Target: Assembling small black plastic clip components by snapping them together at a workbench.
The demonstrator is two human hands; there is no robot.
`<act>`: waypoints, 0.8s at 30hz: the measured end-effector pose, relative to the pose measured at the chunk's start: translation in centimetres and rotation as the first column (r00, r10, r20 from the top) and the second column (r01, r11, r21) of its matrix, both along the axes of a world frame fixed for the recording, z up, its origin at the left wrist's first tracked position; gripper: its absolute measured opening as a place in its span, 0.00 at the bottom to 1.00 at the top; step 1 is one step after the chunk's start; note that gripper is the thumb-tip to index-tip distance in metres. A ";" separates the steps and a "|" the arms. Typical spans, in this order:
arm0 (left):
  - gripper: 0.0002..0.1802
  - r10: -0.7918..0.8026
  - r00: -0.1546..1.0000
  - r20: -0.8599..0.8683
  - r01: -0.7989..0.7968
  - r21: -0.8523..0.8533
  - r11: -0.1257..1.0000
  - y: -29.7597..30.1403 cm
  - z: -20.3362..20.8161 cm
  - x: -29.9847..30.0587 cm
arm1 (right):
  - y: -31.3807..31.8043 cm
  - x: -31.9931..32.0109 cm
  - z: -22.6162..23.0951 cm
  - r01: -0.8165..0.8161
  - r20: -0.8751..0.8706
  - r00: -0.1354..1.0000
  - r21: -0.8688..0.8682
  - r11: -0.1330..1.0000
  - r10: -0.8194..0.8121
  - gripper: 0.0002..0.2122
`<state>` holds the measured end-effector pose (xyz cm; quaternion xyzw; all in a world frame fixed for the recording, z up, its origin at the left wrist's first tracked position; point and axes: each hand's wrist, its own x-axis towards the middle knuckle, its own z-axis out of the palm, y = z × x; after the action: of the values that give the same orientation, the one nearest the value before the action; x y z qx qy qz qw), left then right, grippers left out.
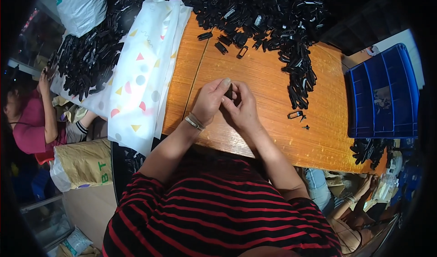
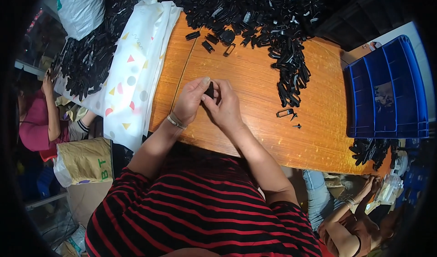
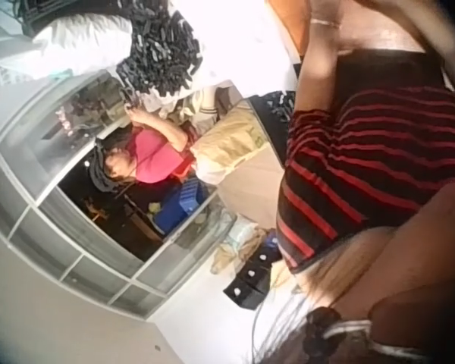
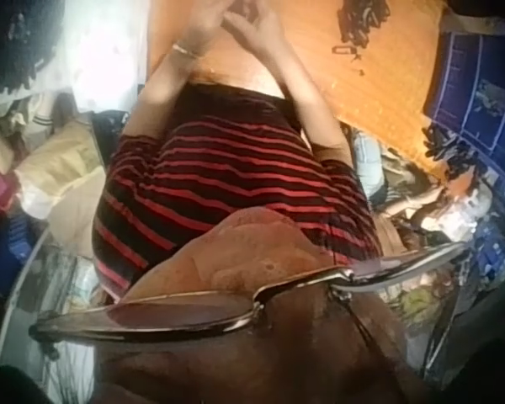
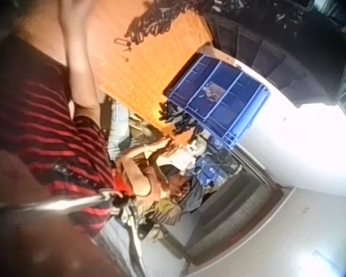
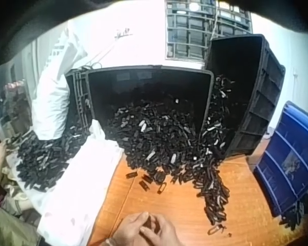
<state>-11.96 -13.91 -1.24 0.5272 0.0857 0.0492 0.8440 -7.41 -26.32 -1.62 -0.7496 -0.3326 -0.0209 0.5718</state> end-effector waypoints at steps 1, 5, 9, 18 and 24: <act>0.16 -0.016 0.999 -0.039 0.015 -0.020 1.000 0.4 0.4 0.1 | -0.2 0.6 0.5 -0.100 -0.131 0.986 0.001 0.995 0.099 0.19; 0.13 0.158 0.983 -0.097 -0.137 0.193 0.972 3.4 1.7 2.6 | -0.3 6.0 0.9 -0.117 0.097 0.985 -0.230 0.966 0.142 0.17; 0.08 0.208 0.977 -0.054 -0.159 0.472 0.867 6.1 1.8 6.4 | 2.1 10.6 2.3 0.115 0.416 0.902 -0.487 0.866 0.114 0.12; 0.14 0.123 0.978 0.168 -0.142 0.970 -0.198 8.1 1.5 9.7 | 1.9 13.7 3.4 0.116 0.484 0.787 -0.726 0.678 0.383 0.08; 0.11 0.043 0.980 0.192 -0.188 0.978 -0.089 7.5 1.1 8.1 | 0.1 11.7 2.6 -0.005 0.043 0.999 -0.225 0.974 0.015 0.12</act>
<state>-3.89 -6.44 -0.10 0.9636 0.0253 0.1944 0.1818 4.30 -26.21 1.02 -0.8073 -0.3492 0.0034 0.4758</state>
